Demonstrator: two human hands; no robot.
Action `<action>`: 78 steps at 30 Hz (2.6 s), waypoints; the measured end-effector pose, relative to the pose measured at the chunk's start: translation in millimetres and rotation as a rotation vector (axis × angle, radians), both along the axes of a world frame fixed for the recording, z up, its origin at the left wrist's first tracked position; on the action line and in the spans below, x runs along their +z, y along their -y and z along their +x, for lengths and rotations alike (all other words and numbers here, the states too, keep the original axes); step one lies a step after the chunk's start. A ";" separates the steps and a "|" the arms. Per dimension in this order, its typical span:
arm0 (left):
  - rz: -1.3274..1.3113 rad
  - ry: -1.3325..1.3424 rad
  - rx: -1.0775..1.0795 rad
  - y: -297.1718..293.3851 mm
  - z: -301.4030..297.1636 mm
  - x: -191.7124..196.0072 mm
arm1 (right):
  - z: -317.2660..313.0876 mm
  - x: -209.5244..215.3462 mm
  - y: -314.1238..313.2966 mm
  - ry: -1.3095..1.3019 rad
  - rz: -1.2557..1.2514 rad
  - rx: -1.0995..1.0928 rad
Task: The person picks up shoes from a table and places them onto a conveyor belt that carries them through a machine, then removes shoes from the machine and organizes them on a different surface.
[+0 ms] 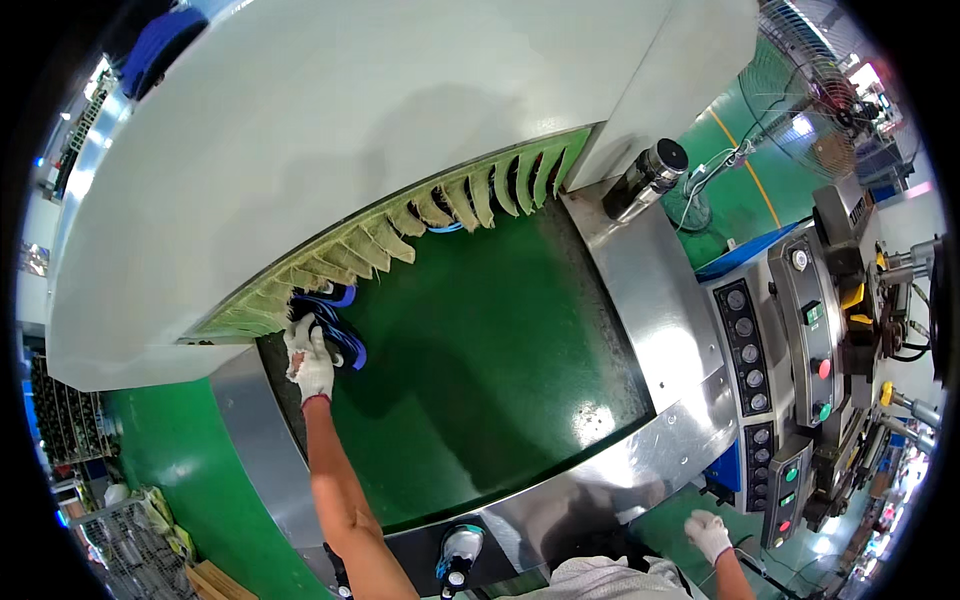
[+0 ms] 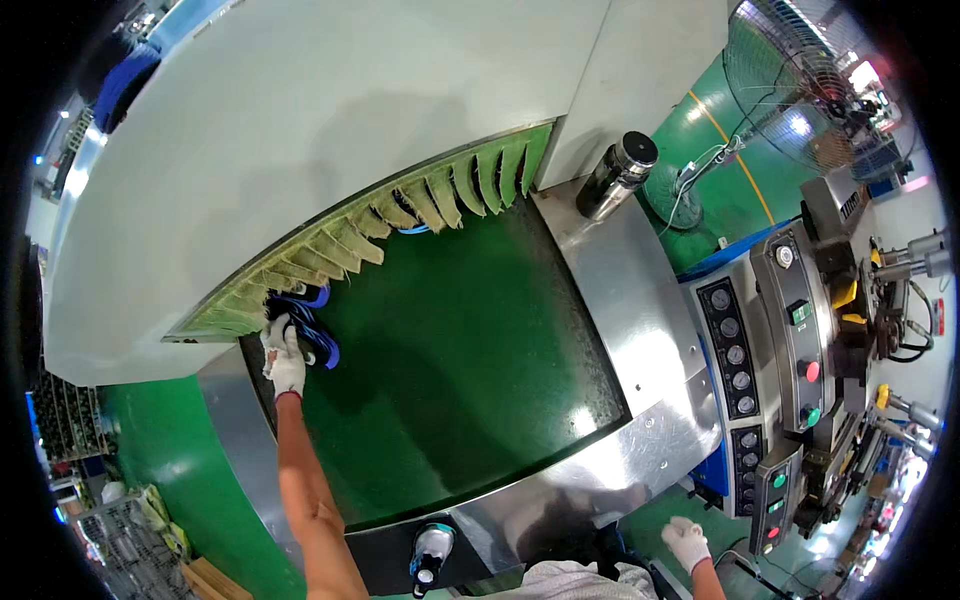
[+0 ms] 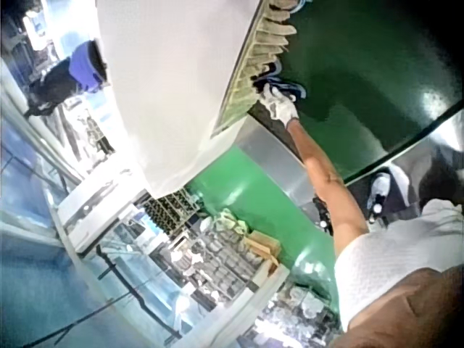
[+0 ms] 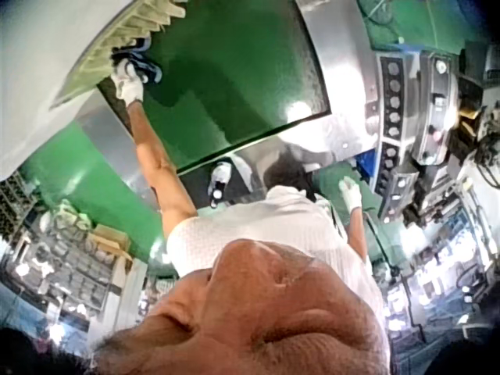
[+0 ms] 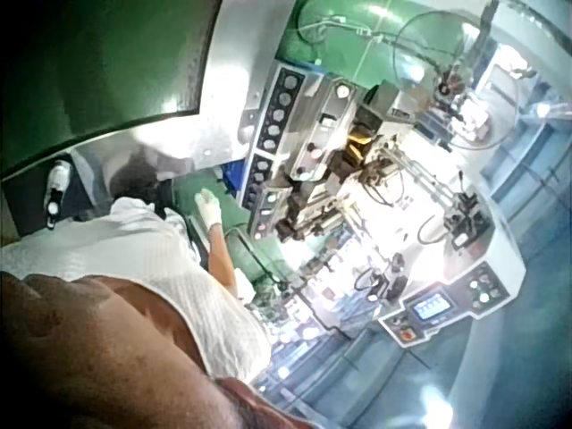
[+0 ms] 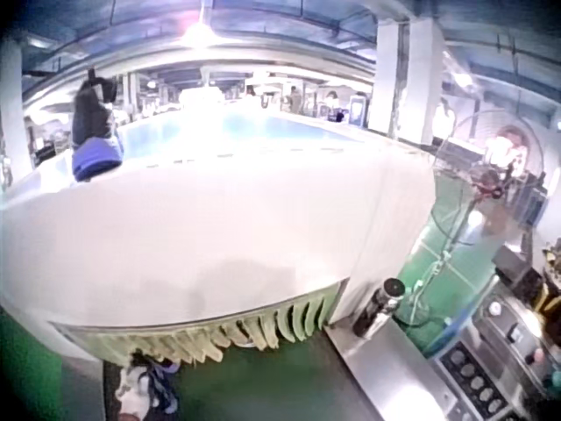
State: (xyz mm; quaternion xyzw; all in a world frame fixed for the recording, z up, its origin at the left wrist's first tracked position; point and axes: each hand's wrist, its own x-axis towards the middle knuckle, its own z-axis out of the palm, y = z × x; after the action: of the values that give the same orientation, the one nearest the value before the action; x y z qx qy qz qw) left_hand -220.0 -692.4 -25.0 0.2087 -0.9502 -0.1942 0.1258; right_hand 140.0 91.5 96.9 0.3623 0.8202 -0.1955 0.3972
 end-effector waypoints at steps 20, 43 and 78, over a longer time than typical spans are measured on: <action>0.596 0.130 -1.244 -566.0 177.9 176.7 | -96.5 37.9 74.4 -0.937 -0.126 0.306; 0.408 0.058 -1.715 -1321.8 252.2 230.1 | 206.1 140.5 -216.3 -1.850 -0.391 -1.639; 0.239 0.316 -0.691 -691.6 163.1 127.9 | -73.7 26.5 -650.5 -0.848 0.729 -0.577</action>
State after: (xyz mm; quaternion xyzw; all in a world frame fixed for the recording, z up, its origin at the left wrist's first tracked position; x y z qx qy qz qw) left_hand -57.0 -0.8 103.0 -0.0827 -0.9428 -0.2999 -0.1199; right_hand 66.3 742.1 123.4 0.5722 0.7896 -0.1291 -0.1803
